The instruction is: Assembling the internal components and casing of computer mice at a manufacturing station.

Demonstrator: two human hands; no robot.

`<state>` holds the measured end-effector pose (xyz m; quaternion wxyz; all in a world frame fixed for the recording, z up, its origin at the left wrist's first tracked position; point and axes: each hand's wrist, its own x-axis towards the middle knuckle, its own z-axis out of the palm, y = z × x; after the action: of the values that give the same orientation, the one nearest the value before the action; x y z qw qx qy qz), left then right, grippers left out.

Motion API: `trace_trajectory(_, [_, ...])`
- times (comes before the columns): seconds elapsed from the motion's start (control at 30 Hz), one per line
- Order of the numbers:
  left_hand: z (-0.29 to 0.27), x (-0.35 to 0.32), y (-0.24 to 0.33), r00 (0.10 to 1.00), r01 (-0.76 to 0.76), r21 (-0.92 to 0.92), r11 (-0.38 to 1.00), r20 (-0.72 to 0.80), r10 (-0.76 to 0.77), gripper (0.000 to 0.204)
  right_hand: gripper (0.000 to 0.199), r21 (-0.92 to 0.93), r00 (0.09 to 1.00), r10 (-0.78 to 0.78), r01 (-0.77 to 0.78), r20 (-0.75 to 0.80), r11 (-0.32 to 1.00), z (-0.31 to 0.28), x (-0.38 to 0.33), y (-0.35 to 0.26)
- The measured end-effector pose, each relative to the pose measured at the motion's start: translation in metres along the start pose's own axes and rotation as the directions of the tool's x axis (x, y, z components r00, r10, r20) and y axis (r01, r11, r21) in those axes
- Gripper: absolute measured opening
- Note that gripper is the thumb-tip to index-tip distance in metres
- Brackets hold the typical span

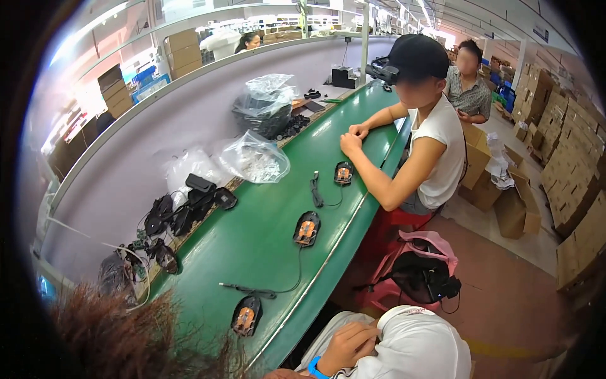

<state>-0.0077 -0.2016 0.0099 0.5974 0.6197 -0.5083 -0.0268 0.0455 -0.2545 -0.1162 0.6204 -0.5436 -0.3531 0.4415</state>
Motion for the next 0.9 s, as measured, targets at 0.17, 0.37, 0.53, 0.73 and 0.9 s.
trace_trajectory(0.17, [-0.031,-0.033,0.024,0.987,0.038,0.070,0.997,-0.156,-0.027,0.017,0.033,-0.043,0.984,0.057,-0.050,0.168,0.998,0.039,0.024,-0.002])
trace_trajectory(0.37, [-0.056,-0.044,0.053,0.968,0.100,0.257,0.961,-0.248,-0.035,0.016,0.032,-0.100,0.934,0.074,-0.042,0.349,0.994,0.071,0.022,-0.004])
trace_trajectory(0.53, [-0.060,-0.071,0.055,0.956,0.150,0.384,0.911,-0.292,-0.034,0.013,0.031,-0.188,0.892,0.078,0.008,0.445,0.982,0.070,0.005,-0.008])
trace_trajectory(0.73, [-0.068,-0.069,0.048,0.902,0.432,0.469,0.770,-0.231,-0.366,0.025,0.031,-0.300,0.822,0.135,0.045,0.553,0.953,0.041,-0.015,-0.024])
trace_trajectory(0.9, [-0.080,-0.074,0.047,0.847,0.512,0.493,0.703,-0.425,-0.318,0.021,0.030,-0.633,0.973,-0.151,0.005,-0.177,0.774,-0.101,0.003,-0.183])
